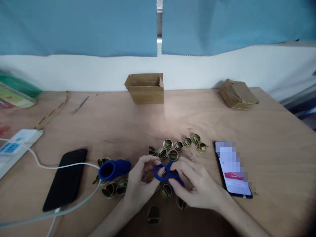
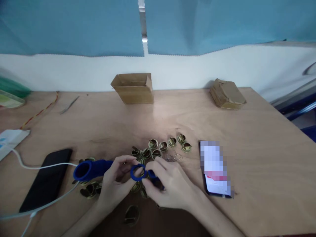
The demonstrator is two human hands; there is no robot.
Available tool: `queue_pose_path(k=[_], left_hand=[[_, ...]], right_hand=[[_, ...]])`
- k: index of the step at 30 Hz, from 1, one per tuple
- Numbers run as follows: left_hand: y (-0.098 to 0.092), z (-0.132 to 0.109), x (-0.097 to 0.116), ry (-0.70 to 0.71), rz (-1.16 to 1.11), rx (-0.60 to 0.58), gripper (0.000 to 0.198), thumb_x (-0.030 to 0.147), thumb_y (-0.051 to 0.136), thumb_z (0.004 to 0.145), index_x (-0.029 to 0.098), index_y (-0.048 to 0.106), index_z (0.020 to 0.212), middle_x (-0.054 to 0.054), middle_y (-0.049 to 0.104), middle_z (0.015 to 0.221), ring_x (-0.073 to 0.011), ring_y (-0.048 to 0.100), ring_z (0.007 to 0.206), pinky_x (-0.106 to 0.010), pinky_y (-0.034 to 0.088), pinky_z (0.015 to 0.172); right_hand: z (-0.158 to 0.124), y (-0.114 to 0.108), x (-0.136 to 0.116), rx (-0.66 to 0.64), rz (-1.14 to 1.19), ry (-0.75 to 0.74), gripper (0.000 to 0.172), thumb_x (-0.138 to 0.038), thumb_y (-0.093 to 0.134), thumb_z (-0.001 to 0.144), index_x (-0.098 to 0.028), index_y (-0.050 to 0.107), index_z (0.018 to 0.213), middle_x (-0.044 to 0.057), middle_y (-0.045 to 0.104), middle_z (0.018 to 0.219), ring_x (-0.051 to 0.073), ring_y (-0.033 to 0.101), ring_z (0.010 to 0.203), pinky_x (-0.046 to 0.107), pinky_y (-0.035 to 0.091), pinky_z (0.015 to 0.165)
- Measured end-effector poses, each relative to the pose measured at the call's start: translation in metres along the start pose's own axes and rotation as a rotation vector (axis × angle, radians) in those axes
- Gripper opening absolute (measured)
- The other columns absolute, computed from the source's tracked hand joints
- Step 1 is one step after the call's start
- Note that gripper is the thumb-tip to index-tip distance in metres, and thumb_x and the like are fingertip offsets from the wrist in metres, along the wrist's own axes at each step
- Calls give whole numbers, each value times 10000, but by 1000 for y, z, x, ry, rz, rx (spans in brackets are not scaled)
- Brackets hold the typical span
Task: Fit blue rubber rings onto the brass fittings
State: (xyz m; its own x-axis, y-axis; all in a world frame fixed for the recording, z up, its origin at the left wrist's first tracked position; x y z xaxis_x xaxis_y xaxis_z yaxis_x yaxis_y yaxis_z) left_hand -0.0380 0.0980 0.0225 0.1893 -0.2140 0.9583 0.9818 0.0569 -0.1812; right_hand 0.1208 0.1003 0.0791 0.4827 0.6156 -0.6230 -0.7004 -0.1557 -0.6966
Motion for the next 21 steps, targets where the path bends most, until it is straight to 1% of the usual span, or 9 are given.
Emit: queue_pose_path(k=[2, 4, 6, 8, 10, 12, 15, 19, 21], left_hand=[[2, 1, 0, -5, -37, -31, 310, 78, 703, 842, 248, 615, 1087, 6, 738, 961, -139, 791, 869, -190, 649, 786], [4, 0, -2, -27, -53, -58, 310, 68, 685, 856, 254, 610, 1091, 3, 741, 992, -138, 791, 899, -189, 647, 807], [4, -1, -2, -46, -67, -65, 291, 71, 670, 877, 261, 606, 1089, 8, 748, 997, -125, 795, 871, -168, 647, 778], [5, -1, 0, -37, -68, -73, 278, 74, 666, 887, 263, 604, 1081, 19, 762, 973, -114, 798, 826, -148, 646, 742], [6, -2, 5, 1, -37, -75, 287, 67, 678, 877, 259, 610, 1079, 25, 771, 951, -111, 797, 810, -141, 645, 731], [5, -1, 10, 54, 16, -67, 308, 61, 697, 857, 254, 620, 1084, 25, 771, 935, -109, 791, 807, -140, 642, 733], [4, -1, 13, 101, 87, -55, 320, 75, 712, 851, 249, 626, 1106, 24, 762, 915, -105, 773, 793, -148, 636, 737], [8, -4, 8, 93, 115, -99, 324, 111, 715, 872, 246, 615, 1149, 27, 740, 875, -111, 753, 790, -178, 630, 754], [10, -6, 6, 86, 96, -126, 336, 121, 703, 886, 250, 608, 1182, 22, 735, 891, -115, 751, 808, -194, 629, 775]], right_hand=[[-1, 8, -4, -18, -55, -35, 124, -258, 552, 983, -185, 608, 1065, 27, 634, 843, 152, 576, 621, 278, 432, 523], [-2, 14, -4, -35, -109, -53, 144, -282, 543, 1007, -180, 606, 1087, 44, 651, 897, 169, 612, 660, 292, 453, 528], [-2, 16, -1, -39, -144, -59, 141, -270, 508, 1042, -175, 606, 1075, 52, 657, 907, 179, 630, 696, 300, 478, 555], [-2, 14, 2, -16, -151, -51, 155, -232, 458, 1068, -173, 601, 1049, 53, 657, 898, 183, 634, 726, 305, 495, 590], [-1, 10, 7, 15, -128, -13, 167, -211, 434, 1077, -177, 593, 1038, 55, 660, 910, 182, 632, 748, 310, 503, 628], [-1, 8, 14, 23, -102, 47, 162, -231, 443, 1077, -185, 592, 1034, 57, 663, 934, 183, 634, 770, 319, 506, 657], [-2, 11, 24, -22, -91, 114, 166, -260, 453, 1070, -195, 598, 1022, 58, 664, 953, 190, 637, 787, 333, 502, 676], [-4, 15, 32, -63, -20, 170, 167, -236, 459, 1055, -184, 565, 1172, 50, 686, 962, 173, 645, 769, 325, 505, 697], [-4, 15, 35, -83, 39, 189, 182, -209, 442, 1051, -190, 551, 1195, 39, 693, 951, 163, 650, 768, 315, 506, 709]])
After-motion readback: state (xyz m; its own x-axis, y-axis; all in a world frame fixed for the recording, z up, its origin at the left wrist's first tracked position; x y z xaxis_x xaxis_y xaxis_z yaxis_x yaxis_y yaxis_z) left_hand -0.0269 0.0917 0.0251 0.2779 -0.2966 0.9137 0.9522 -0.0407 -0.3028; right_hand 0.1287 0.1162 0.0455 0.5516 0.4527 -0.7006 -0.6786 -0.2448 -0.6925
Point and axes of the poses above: each hand's wrist, its own z-axis towards the middle knuckle, its own y-axis out of the palm, x = y × z, the point moved 8 cm from there along z, towards the middle knuckle
